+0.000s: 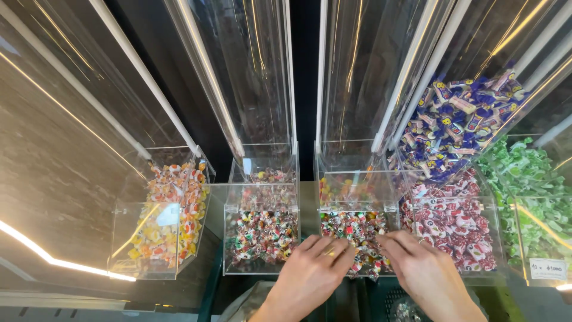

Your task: Sorting and picking through various types of wrapped candies in clear display bins.

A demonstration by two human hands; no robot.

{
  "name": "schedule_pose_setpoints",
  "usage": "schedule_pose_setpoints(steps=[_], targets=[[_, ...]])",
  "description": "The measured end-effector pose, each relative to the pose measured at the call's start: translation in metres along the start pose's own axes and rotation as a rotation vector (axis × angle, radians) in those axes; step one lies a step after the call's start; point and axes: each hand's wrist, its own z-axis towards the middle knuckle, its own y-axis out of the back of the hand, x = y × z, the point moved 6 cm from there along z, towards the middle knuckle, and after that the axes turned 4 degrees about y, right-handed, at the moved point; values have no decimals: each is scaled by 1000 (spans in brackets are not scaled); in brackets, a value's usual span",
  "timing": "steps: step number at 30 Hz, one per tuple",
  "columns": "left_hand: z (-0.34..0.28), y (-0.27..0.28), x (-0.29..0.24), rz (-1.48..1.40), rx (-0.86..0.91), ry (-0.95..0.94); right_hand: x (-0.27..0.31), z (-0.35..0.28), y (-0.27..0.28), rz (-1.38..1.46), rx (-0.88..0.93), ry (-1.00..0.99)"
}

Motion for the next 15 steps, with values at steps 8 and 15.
schedule_pose_setpoints(steps=[8, 15], targets=[[26, -57, -3, 248, 217, -162, -10, -1, -17, -51, 72, -107], [37, -37, -6, 183, 151, -154, -16, -4, -21, -10, 8, -123]])
